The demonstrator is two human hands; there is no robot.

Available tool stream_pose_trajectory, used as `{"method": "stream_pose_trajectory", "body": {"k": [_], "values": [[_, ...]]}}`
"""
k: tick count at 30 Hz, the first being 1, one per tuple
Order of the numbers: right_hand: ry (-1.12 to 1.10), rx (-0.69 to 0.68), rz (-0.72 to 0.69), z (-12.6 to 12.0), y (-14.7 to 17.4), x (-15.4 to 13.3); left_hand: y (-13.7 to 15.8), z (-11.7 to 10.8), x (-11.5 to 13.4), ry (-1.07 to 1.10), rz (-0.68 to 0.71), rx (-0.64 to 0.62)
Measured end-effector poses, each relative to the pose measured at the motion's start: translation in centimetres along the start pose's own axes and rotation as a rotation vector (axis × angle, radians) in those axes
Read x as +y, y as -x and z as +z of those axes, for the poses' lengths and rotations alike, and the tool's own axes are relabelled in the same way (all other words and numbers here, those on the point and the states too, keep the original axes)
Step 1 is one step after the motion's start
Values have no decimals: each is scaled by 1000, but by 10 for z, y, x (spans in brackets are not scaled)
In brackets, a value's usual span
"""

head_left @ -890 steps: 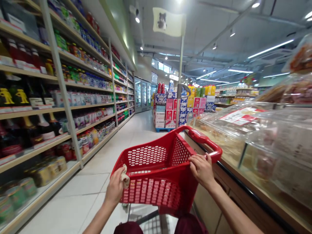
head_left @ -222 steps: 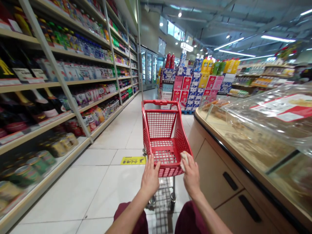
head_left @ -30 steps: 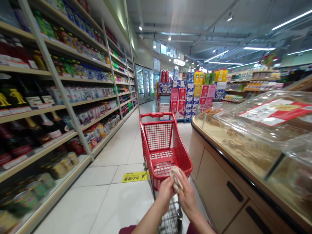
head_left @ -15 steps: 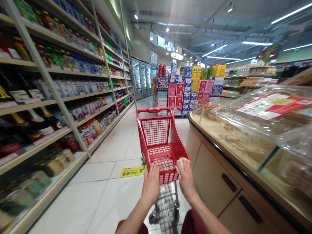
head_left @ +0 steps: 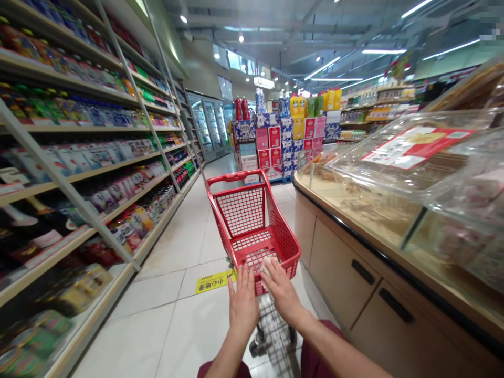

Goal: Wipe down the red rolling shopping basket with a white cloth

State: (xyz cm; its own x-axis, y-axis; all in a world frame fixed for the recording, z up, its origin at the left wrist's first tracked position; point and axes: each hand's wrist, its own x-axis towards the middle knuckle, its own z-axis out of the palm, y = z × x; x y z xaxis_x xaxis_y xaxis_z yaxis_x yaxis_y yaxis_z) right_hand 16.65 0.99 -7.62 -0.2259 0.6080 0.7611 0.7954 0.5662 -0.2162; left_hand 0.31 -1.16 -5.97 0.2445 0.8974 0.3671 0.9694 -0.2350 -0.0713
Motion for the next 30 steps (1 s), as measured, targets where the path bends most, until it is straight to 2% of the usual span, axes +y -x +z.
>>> {"method": "stream_pose_trajectory", "body": {"k": [2, 5, 7, 10, 12, 14, 17, 18, 19, 22, 24, 25, 28, 30], "values": [[25, -16, 5, -5, -1, 6, 1, 1, -2, -2, 16, 12], [154, 82, 267, -15, -1, 22, 3, 2, -1, 8, 5, 30], [152, 117, 319, -12, 1, 18, 3, 4, 1, 12, -23, 35], [27, 38, 100, 0, 5, -5, 3, 5, 3, 5, -43, 41], [-4, -24, -9, 2, 5, -9, 3, 3, 2, 2, -25, 44], [50, -2, 58, -5, 3, 1, 4, 2, 1, 9, -4, 41], [155, 116, 284, -13, 0, 15, 4, 1, 2, 29, -14, 38], [155, 126, 292, -12, 0, 12, 4, 1, 4, 31, -27, 39], [134, 112, 251, -9, 1, 6, 3, 2, 5, 29, -41, 43], [17, 13, 9, 2, 5, -19, 3, 4, 5, 12, -44, 64], [-15, -27, -58, 1, 5, -21, 3, 4, 3, 6, -17, 72], [0, -20, -26, -2, 4, -16, 4, 3, 2, 9, -3, 72], [125, 81, 216, -14, -1, 5, 4, 1, 2, 31, -2, 67], [153, 112, 263, -13, -2, 4, 4, -1, 5, 44, -30, 67]]}}
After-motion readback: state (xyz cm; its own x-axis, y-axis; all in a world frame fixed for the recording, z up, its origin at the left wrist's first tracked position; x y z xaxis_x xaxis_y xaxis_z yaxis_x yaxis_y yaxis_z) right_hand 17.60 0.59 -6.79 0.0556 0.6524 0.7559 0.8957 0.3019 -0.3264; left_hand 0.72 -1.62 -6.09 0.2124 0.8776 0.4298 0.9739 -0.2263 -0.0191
